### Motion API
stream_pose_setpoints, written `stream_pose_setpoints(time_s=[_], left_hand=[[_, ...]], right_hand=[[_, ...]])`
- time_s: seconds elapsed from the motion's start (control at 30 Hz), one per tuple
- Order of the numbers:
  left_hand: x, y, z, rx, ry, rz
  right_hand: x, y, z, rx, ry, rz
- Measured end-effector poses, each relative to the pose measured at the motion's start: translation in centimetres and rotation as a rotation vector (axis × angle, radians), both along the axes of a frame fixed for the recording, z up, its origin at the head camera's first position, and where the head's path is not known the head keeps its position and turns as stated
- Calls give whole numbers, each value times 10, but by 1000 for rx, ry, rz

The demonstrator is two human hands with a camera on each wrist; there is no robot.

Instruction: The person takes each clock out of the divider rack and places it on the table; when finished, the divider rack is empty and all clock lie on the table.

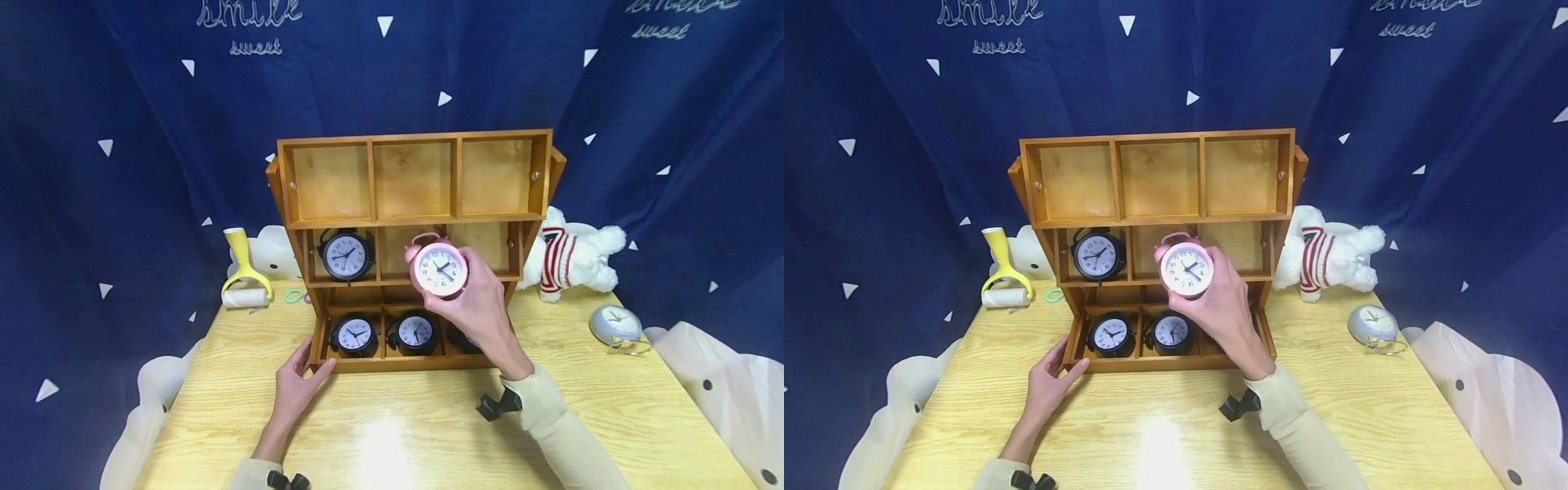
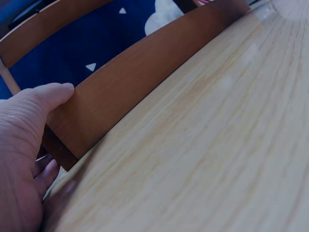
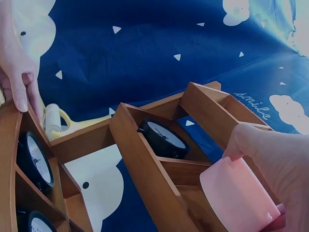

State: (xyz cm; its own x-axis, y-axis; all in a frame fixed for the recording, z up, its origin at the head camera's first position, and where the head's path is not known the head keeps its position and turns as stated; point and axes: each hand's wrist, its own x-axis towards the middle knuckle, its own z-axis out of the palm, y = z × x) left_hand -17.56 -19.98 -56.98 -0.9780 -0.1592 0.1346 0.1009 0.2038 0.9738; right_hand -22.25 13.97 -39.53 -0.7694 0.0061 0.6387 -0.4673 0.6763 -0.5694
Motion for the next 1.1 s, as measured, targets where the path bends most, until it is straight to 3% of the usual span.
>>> stream_pose_setpoints(time_s=[0.1,0.2,0.3,0.43,0.53,0.67,0.93,1.1], left_hand=[[-6,-3,-13,7,8,1],[-8,-5,-17,18,26,1],[-8,-7,-17,25,51,-1],[-4,-5,-4,21,21,1],[-3,-3,-6,13,3,-2],[-6,-4,-21,3,36,6],[-7,-4,-22,-17,52,9],[-7,-6,-22,-20,44,4]], right_hand=[[6,5,-1,-19,-23,-11],[11,11,-3,-28,-35,-24],[15,18,-6,-38,-38,-34],[20,30,-11,-48,-41,-48],[24,41,-15,-47,-10,-60],[30,57,-21,-37,63,-67],[41,89,-35,-72,135,-103],[49,106,-42,-96,108,-145]])
